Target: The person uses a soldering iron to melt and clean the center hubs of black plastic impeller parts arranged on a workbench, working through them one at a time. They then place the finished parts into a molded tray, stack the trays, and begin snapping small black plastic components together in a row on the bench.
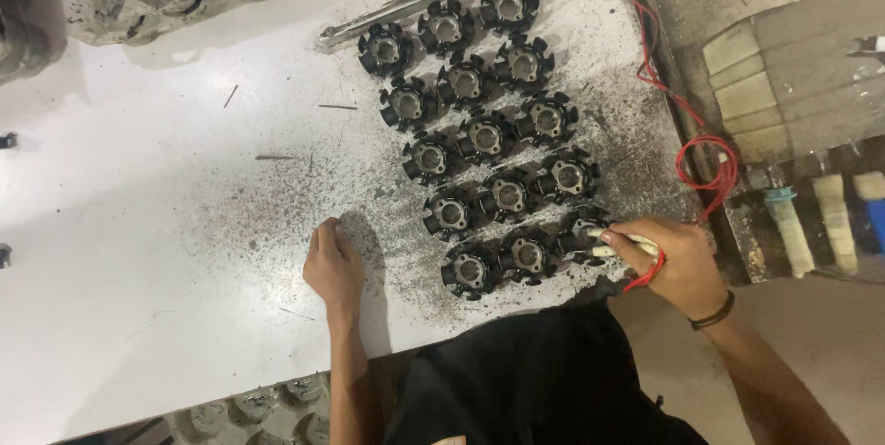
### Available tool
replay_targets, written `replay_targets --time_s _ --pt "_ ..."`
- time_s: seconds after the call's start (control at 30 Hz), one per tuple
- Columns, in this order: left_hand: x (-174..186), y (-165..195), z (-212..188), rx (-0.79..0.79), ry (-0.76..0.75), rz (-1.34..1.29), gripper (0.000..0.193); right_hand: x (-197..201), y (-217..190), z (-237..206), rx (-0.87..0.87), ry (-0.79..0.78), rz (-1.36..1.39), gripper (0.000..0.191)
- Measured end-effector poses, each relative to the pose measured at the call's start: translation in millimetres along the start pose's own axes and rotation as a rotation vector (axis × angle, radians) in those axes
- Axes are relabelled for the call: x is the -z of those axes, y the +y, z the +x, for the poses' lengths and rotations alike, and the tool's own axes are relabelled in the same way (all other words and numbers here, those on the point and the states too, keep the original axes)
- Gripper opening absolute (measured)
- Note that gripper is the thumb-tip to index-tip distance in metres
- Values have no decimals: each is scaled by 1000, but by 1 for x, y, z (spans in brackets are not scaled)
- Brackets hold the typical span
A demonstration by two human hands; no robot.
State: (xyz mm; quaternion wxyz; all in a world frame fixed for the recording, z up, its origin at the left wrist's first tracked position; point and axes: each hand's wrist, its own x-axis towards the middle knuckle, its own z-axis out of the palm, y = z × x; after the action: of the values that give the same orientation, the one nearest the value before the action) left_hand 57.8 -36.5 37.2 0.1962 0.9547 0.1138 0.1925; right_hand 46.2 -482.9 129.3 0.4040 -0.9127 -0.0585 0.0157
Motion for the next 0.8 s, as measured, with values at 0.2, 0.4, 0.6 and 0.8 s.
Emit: replay_targets --time_s 0.2,0.4,0.6,0.8 --pt "1 2 2 -3 6 14 14 1 -6 3 61 29 36 16" --pt "2 2 3 14 -1 -27 15 1 -6 6 75 47 11 14" --pt "4 4 1 -6 21 -39 15 9 -17 11 121 22 -13 13" --pt "3 -1 -5 5 -31 -53 14 12 -11 32 61 144 201 18"
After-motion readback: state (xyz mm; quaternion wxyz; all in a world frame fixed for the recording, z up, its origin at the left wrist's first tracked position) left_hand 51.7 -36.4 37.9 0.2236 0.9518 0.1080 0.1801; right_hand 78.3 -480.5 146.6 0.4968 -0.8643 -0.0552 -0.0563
